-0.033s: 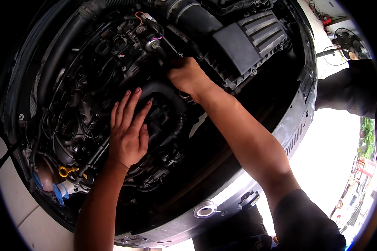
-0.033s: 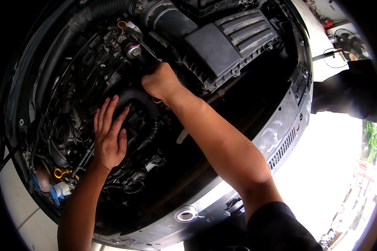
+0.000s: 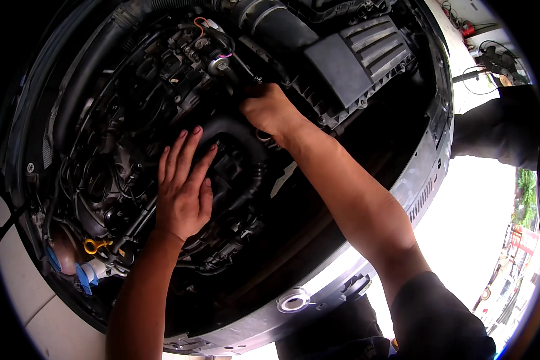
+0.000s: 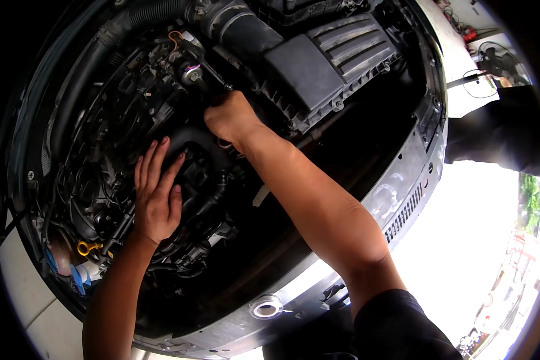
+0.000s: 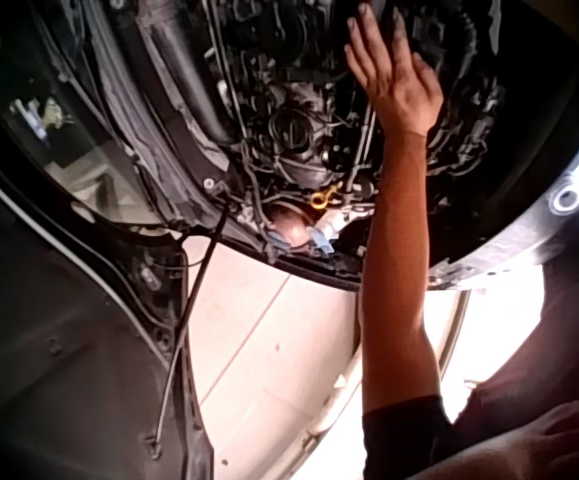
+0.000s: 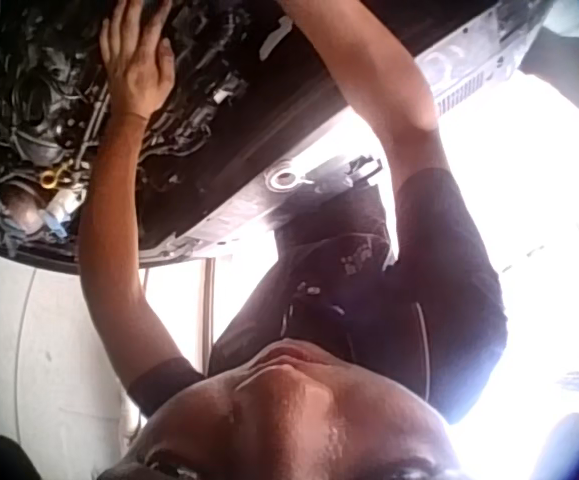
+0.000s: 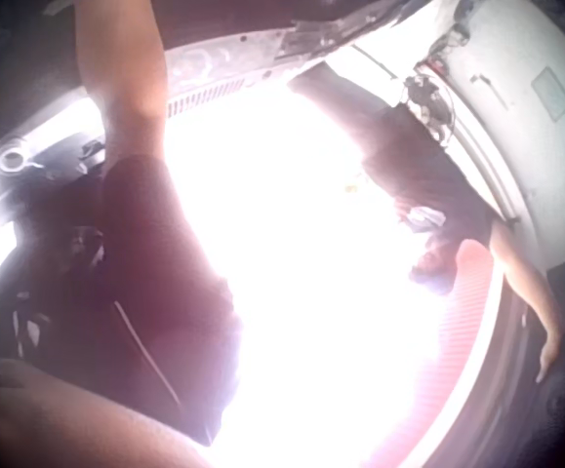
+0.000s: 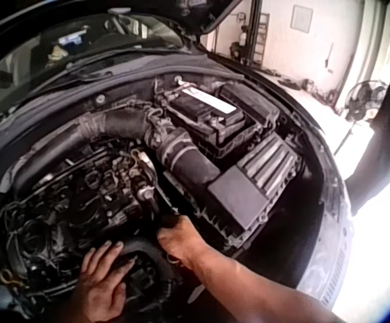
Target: The person works on a car engine by using a wrench to tighten or loosen components while holding a black hose with their other hand.
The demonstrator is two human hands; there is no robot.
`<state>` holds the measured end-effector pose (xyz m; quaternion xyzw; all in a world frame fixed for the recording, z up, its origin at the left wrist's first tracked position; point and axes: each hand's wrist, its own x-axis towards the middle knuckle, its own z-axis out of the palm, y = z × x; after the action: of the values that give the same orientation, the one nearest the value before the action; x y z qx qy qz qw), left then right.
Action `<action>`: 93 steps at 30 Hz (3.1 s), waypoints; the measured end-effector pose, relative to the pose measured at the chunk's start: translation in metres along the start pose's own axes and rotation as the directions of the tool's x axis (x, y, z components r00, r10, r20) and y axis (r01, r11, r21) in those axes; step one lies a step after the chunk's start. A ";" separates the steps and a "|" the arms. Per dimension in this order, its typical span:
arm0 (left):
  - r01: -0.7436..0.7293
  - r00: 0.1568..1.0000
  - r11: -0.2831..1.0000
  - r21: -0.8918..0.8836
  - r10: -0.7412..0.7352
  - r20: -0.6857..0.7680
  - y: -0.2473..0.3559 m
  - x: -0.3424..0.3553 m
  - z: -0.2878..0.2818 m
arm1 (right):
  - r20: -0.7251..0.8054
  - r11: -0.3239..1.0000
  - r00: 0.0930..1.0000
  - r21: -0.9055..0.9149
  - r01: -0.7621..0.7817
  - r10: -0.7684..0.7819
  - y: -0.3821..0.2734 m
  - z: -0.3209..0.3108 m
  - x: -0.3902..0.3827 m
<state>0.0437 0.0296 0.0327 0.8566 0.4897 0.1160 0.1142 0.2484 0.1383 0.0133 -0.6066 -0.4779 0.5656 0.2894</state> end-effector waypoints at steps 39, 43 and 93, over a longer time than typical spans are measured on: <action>0.005 1.000 1.000 0.001 -0.005 -0.003 -0.001 -0.001 0.001 | 0.135 0.521 0.982 -0.834 0.183 -0.131 -0.009 -0.009 -0.001; -0.001 1.000 1.000 0.008 0.001 -0.002 -0.001 -0.001 0.000 | 0.208 0.542 0.960 -0.793 0.277 -0.186 -0.001 -0.013 0.009; -0.023 0.999 1.000 0.010 0.023 -0.040 0.001 0.000 0.000 | -0.248 0.932 0.964 -0.363 -0.004 -0.093 -0.025 0.020 -0.034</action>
<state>0.0440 0.0293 0.0331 0.8603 0.4823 0.1320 0.0992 0.2261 0.1127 0.0453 -0.7072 -0.5448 0.3770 0.2467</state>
